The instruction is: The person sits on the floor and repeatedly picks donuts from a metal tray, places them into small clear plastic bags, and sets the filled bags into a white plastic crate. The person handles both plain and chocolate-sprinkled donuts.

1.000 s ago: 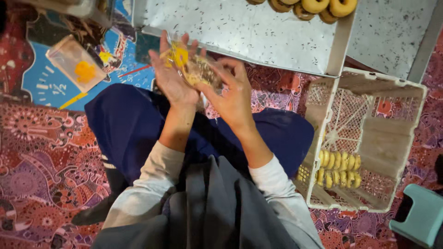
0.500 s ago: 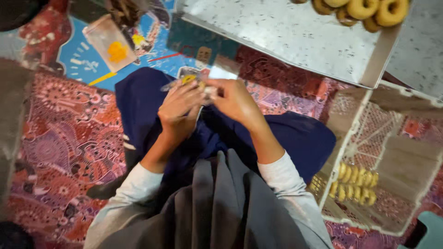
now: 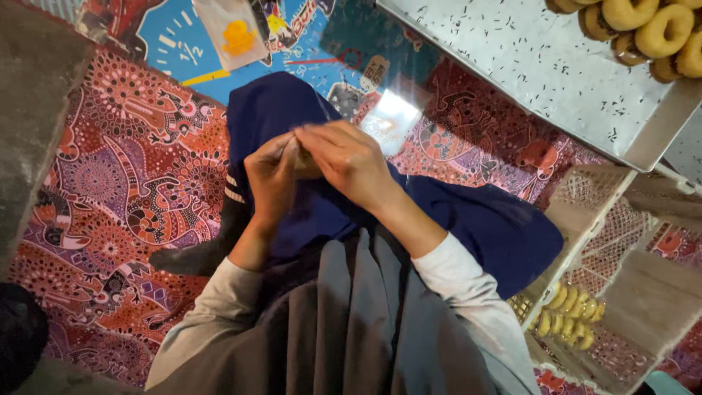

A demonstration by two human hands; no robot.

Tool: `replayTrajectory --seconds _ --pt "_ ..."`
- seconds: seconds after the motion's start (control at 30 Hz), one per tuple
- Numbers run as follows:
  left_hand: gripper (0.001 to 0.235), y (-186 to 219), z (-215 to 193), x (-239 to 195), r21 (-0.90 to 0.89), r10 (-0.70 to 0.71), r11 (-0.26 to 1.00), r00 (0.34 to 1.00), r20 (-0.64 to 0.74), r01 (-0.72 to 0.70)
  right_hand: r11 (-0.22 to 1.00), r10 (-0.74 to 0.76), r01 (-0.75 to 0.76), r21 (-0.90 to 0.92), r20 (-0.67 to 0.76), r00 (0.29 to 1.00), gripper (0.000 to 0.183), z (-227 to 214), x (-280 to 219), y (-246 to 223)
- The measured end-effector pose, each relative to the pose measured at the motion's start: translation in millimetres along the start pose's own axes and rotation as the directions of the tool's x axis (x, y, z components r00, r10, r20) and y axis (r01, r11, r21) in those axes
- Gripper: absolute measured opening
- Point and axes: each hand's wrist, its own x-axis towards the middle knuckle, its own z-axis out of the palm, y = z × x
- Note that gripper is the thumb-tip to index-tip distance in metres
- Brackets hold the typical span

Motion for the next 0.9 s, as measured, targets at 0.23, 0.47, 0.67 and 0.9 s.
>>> replayTrajectory --seconds 0.23,0.47,0.67,0.9 --pt "0.013 11 -4 -7 0.481 0.188 0.829 0.952 0.241 -0.286 0.904 0.414 -0.426 0.033 0.178 0.893 0.036 -14 46 26" --pt "0.02 14 16 -14 0.254 0.178 0.952 0.984 0.003 -0.173 0.991 0.132 -0.131 0.029 -0.057 0.99 0.037 -27 -7 14" --pt "0.015 17 14 2 0.642 0.259 0.71 0.955 0.146 -0.291 0.984 0.15 -0.159 0.083 0.103 0.983 0.038 4 -4 32" --pt "0.021 31 24 2 -0.17 0.064 0.978 0.955 -0.289 -0.117 0.707 0.667 -0.693 0.143 0.191 0.72 0.014 -18 -15 64"
